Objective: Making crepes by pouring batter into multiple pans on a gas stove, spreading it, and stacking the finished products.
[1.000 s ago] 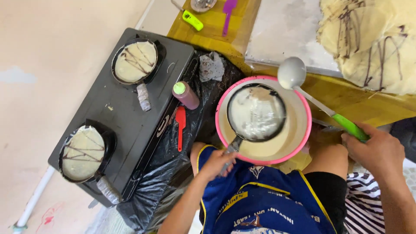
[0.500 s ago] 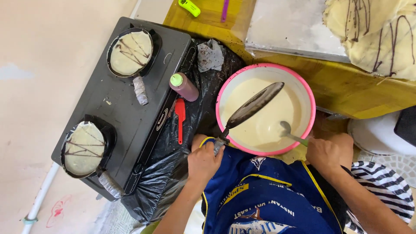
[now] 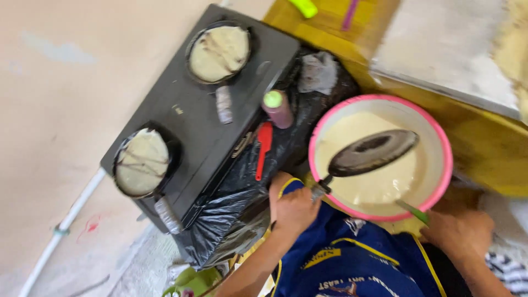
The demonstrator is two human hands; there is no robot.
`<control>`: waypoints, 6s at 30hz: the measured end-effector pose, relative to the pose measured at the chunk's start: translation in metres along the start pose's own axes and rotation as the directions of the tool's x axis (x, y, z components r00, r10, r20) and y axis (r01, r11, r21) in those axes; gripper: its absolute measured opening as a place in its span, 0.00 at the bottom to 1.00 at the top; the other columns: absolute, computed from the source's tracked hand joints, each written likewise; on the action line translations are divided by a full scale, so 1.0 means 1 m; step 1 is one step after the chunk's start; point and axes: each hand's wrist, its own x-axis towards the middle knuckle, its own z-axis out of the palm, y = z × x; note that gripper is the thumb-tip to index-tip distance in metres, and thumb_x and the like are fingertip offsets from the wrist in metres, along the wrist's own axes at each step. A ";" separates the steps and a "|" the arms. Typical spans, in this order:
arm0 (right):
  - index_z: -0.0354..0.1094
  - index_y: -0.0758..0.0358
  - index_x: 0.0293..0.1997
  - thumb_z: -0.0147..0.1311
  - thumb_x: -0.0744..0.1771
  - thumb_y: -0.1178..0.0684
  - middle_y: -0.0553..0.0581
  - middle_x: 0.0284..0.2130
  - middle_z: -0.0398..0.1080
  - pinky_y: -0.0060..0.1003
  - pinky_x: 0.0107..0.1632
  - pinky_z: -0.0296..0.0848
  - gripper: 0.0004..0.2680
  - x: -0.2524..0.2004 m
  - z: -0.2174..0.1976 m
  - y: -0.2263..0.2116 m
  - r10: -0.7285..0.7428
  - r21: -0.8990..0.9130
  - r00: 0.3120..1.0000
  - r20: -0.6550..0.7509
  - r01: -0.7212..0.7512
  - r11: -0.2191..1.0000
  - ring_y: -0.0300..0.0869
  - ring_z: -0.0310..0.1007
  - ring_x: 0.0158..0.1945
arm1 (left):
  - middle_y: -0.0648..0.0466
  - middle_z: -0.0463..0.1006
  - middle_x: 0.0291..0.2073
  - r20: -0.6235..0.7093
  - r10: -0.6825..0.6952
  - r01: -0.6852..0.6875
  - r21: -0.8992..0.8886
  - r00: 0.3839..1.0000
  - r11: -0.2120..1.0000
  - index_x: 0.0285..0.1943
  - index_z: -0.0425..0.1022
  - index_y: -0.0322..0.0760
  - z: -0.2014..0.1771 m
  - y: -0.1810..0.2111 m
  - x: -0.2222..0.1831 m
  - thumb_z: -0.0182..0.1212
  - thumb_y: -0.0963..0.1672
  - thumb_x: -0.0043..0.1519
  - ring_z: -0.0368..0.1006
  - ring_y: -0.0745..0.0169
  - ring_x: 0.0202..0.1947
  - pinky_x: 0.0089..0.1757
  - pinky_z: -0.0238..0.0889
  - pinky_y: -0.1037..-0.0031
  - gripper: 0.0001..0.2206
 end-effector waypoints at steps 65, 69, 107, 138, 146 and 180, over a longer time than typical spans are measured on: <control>0.69 0.51 0.77 0.58 0.68 0.44 0.45 0.45 0.71 0.33 0.26 0.69 0.25 0.199 0.027 0.218 0.394 0.197 0.350 -0.850 -0.483 0.853 0.39 0.74 0.36 | 0.43 0.70 0.52 -0.473 -0.692 0.227 -0.711 0.546 0.666 0.67 0.62 0.29 -0.041 -0.104 0.075 0.65 0.44 0.64 0.69 0.52 0.46 0.44 0.66 0.70 0.25; 0.66 0.60 0.60 0.58 0.68 0.49 0.58 0.33 0.69 0.47 0.28 0.65 0.15 0.109 -0.086 0.139 0.576 0.832 0.650 -0.495 0.162 0.531 0.49 0.66 0.29 | 0.48 0.73 0.51 -0.023 -0.455 0.246 -0.816 0.890 0.523 0.61 0.70 0.35 -0.058 0.045 0.105 0.53 0.46 0.66 0.71 0.55 0.52 0.57 0.62 0.65 0.16; 0.77 0.60 0.49 0.56 0.69 0.45 0.60 0.44 0.80 0.48 0.45 0.76 0.11 0.375 -0.153 0.281 0.079 0.619 0.968 -0.238 0.089 0.780 0.51 0.78 0.45 | 0.53 0.82 0.41 0.640 0.145 0.582 -0.755 0.755 0.302 0.52 0.78 0.43 0.209 0.345 0.523 0.76 0.49 0.34 0.76 0.59 0.40 0.40 0.67 0.67 0.32; 0.54 0.62 0.69 0.75 0.53 0.39 0.67 0.65 0.62 0.49 0.66 0.61 0.41 0.210 -0.150 -0.285 -0.343 0.629 0.591 -0.730 0.777 -0.002 0.57 0.61 0.67 | 0.59 0.79 0.26 0.360 -0.629 0.577 -0.798 0.689 0.175 0.46 0.79 0.41 -0.120 -0.033 0.081 0.65 0.48 0.57 0.69 0.72 0.26 0.31 0.67 0.74 0.12; 0.63 0.61 0.50 0.71 0.57 0.39 0.56 0.44 0.71 0.39 0.45 0.70 0.25 0.202 -0.158 -0.289 0.124 0.770 0.781 -0.612 0.624 -0.131 0.43 0.70 0.44 | 0.51 0.74 0.15 0.566 -0.736 0.808 -0.588 0.370 -0.046 0.44 0.78 0.38 -0.146 -0.091 -0.034 0.60 0.49 0.63 0.68 0.65 0.14 0.21 0.65 0.71 0.11; 0.72 0.48 0.54 0.54 0.57 0.23 0.60 0.42 0.83 0.44 0.47 0.75 0.27 0.047 -0.107 0.059 -0.074 0.330 0.996 -0.043 0.084 0.940 0.55 0.83 0.46 | 0.54 0.77 0.23 0.883 0.065 0.878 -0.469 0.464 0.100 0.41 0.72 0.38 -0.066 0.030 0.022 0.59 0.51 0.66 0.68 0.67 0.15 0.27 0.64 0.75 0.13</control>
